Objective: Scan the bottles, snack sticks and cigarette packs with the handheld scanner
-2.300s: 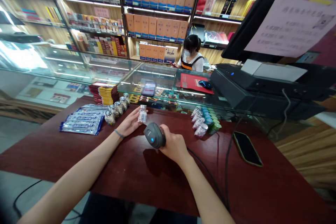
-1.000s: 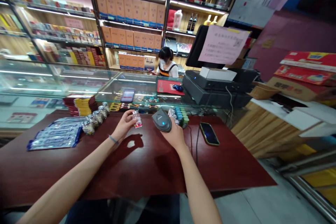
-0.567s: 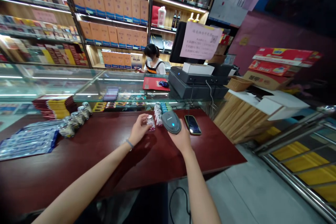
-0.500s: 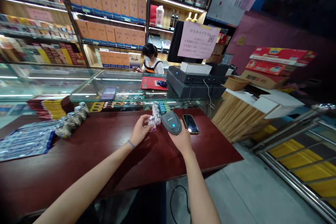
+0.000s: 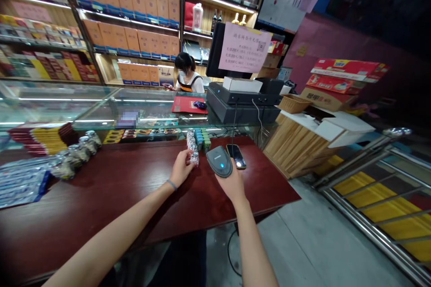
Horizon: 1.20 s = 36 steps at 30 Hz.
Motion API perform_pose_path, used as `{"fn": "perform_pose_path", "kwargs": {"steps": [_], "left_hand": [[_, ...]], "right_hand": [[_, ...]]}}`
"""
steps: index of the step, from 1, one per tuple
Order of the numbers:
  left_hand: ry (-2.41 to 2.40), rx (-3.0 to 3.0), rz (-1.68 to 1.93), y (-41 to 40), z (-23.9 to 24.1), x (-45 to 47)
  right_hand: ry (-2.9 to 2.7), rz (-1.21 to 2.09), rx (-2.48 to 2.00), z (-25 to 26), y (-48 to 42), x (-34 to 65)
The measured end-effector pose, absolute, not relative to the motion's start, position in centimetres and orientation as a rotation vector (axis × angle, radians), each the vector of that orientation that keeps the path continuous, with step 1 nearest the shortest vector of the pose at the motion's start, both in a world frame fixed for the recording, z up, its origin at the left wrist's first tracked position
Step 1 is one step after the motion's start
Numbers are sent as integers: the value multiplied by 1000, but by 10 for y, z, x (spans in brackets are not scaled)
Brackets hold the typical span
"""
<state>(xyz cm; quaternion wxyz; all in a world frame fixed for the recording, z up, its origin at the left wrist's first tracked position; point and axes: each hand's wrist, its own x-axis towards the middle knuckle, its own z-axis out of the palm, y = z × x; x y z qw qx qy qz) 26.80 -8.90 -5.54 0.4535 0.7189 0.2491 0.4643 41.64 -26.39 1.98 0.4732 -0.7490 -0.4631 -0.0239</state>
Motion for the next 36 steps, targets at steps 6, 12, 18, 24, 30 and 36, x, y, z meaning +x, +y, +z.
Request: {"fn": "perform_pose_path", "kwargs": {"steps": [6, 12, 18, 24, 30, 36], "left_hand": [[605, 1705, 1178, -86, -65, 273], [654, 1660, 1240, -87, -62, 269], [695, 1685, 1288, -76, -28, 219], [806, 1680, 1580, -43, -3, 129], [1133, 1715, 1890, -15, 3, 27], [1479, 1679, 2118, 4, 0, -47]], "right_hand": [[-1110, -97, -1901, 16, -261, 414], [-1144, -132, -1856, 21, -253, 403], [-1220, -126, -1768, 36, -236, 377], [-1384, -311, -1830, 40, -218, 340], [-1508, -384, -1805, 45, -196, 297], [-1682, -345, -1720, 52, -162, 256]]}}
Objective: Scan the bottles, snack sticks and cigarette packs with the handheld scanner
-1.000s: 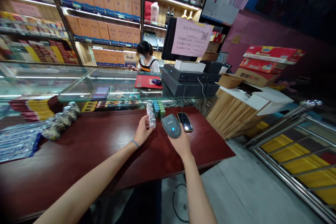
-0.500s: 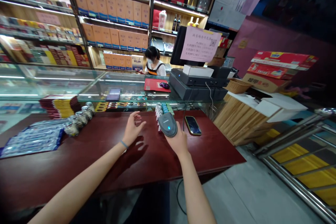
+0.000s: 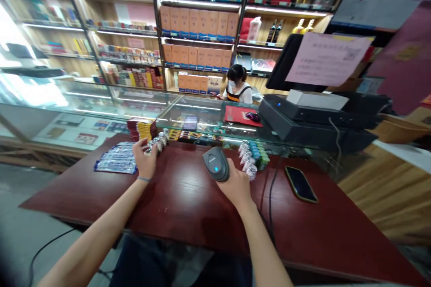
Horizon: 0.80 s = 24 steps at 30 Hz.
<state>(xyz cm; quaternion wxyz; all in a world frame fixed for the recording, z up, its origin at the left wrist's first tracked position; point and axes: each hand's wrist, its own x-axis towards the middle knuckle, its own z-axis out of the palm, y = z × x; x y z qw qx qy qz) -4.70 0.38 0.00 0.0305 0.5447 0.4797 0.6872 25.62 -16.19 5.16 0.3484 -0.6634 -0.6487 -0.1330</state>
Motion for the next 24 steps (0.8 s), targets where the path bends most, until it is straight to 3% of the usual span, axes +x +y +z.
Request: {"fn": "perform_pose_path", "kwargs": {"steps": [9, 24], "left_hand": [[1559, 1446, 1966, 16, -22, -87], [1736, 1860, 1601, 16, -51, -86]], "right_hand": [[-1837, -255, -1685, 42, -121, 218], [-1788, -202, -1622, 0, -112, 211]]}}
